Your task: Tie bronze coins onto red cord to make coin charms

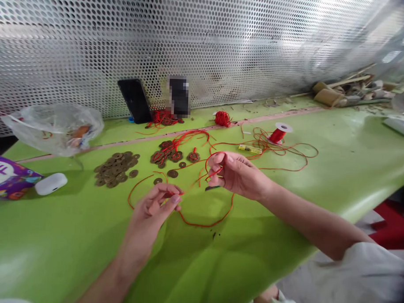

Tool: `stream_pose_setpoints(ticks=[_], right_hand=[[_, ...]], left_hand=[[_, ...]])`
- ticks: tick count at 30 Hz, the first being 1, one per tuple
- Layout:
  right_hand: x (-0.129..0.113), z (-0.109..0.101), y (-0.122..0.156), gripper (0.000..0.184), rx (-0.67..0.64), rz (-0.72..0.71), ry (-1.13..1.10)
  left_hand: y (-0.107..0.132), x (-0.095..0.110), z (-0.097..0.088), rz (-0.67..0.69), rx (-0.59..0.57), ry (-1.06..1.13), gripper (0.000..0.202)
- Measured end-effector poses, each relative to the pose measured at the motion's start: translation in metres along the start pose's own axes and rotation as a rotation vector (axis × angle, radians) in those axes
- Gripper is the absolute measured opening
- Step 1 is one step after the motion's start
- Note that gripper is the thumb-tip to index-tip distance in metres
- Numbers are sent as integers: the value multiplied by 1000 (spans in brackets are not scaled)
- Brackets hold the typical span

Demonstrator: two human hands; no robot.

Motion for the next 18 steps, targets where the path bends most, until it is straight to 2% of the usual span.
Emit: stream_pose_setpoints(ticks=[4, 7, 9, 14, 18], right_hand=[[-6, 16, 3, 16, -80, -32, -53], [-13, 29, 8, 24, -132, -40, 1], [-22, 38, 12, 27, -166, -60, 65], [-53, 61, 21, 35, -297, -197, 92], [-69, 61, 27, 34, -332, -249, 112]], left_hand=[[4, 0, 12, 10, -33, -47, 17], [7, 0, 26, 11, -124, -35, 16], [8, -4, 30, -25, -141, -25, 17], [7, -8, 23, -82, -87, -50, 20], [3, -2, 14, -39, -35, -91, 20]])
Point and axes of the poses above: each hand's wrist, its own y-axis away from the middle knuckle, its own z-axis out of the palm, x = y × z, the point moved 9 cm from there along -y, towards the middle knuckle, and after that the axes turned 10 degrees about -y, right-handed, at the moved point
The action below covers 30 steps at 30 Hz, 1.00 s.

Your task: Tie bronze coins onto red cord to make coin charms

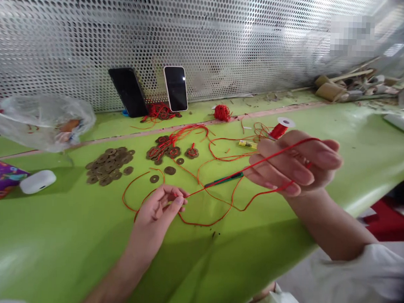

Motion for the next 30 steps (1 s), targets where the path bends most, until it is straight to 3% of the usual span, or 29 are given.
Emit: stream_pose_setpoints(ticks=[3, 5, 7, 9, 12, 18, 22, 25, 30], right_hand=[[-10, -14, 9, 23, -7, 23, 102], [-10, -26, 16, 16, -44, 141, 273], [10, -30, 32, 13, -272, 477, 472], [16, -45, 48, 16, -360, 709, 592], [10, -66, 59, 22, -293, 850, 646], [3, -104, 81, 27, -97, 1104, 876], [2, -126, 85, 33, -47, 1170, 1069], [4, -140, 86, 36, -31, 1211, 1167], [6, -151, 89, 39, -34, 1248, 1236]], left_hand=[[-3, 3, -12, 25, 48, -90, 19], [-4, 6, -20, 39, 89, -209, 19], [-4, 9, -25, 51, 110, -337, 18], [-4, 10, -25, 57, 103, -413, 18], [-4, 10, -24, 57, 102, -395, 18], [-6, 7, -37, 60, 229, -227, 24], [-7, 4, -39, 54, 255, -175, 28], [-7, 2, -33, 29, 212, -194, 29], [-5, -1, -30, 16, 169, -231, 30]])
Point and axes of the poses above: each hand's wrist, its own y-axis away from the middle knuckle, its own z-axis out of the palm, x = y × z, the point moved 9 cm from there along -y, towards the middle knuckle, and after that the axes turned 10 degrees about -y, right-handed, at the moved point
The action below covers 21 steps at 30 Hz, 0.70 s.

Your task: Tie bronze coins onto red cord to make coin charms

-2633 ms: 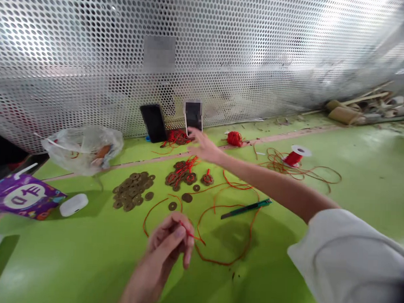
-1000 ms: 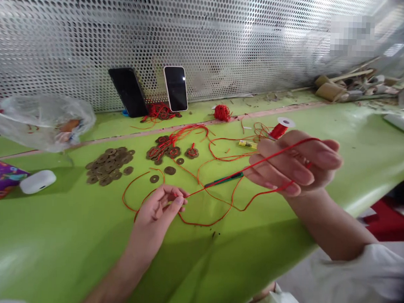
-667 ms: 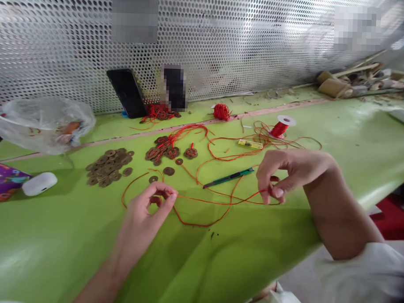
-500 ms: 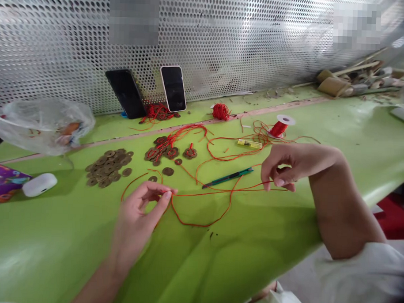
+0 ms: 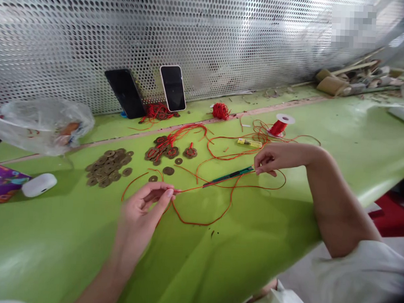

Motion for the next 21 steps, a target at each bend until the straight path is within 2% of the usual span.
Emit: stream_pose_setpoints(ticks=[5, 11, 16, 21], right_hand=[[2, 1, -4, 41, 11, -3, 8], [-1, -20, -8, 45, 269, -76, 102], [-29, -31, -4, 41, 537, -248, 155], [-65, -11, -18, 25, 623, -398, 147]], left_hand=[[3, 3, 1, 50, -24, -5, 26], [5, 9, 4, 110, -40, 3, 20], [6, 12, 6, 127, -62, 20, 19], [6, 16, 6, 158, -52, 56, 20]])
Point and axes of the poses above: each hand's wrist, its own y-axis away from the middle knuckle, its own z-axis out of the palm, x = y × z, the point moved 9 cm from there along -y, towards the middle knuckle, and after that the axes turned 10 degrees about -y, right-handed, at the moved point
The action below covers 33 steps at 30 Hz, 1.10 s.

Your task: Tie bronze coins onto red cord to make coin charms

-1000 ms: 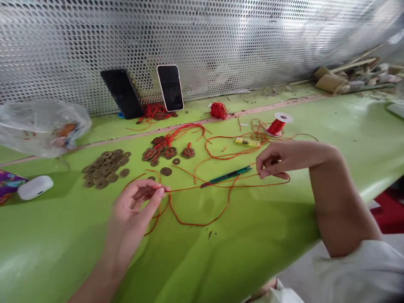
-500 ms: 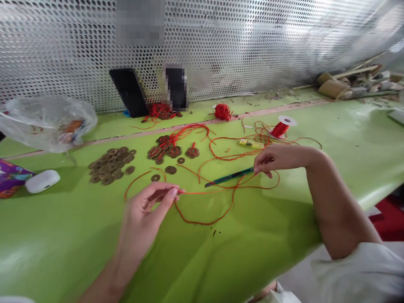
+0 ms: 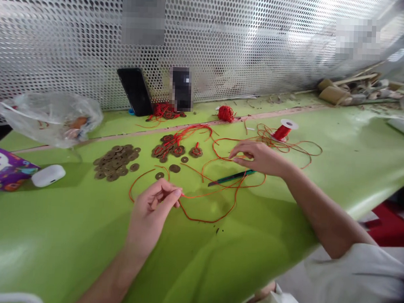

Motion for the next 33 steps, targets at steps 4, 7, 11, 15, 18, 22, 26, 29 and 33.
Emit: stream_pose_setpoints(ticks=[4, 7, 11, 15, 18, 22, 26, 29, 33], right_hand=[[-29, 35, -11, 23, -14, -79, -69], [-42, 59, -17, 27, -23, -55, -6], [-44, 79, -20, 18, -36, -24, 79], [-40, 79, -20, 16, -16, -26, 35], [-41, 70, -18, 14, 61, -14, -124], [-40, 64, -14, 10, 138, 51, -436], [-46, 71, -11, 17, 70, 67, -681], [-53, 74, -10, 15, 20, 48, -667], [-56, 76, -8, 15, -13, 43, -645]], left_hand=[[0, 0, 3, 5, -4, 8, 20], [-1, -3, 4, 0, -10, -2, 21], [-5, -11, 2, -43, 0, 8, 21], [-7, -20, 3, -108, -5, 52, 23], [-5, -27, 5, -201, -3, 136, 25], [-1, -32, 8, -301, 12, 273, 25], [1, -32, 12, -318, 1, 340, 25], [2, -31, 11, -314, 28, 419, 26], [1, -28, 8, -316, 64, 529, 23]])
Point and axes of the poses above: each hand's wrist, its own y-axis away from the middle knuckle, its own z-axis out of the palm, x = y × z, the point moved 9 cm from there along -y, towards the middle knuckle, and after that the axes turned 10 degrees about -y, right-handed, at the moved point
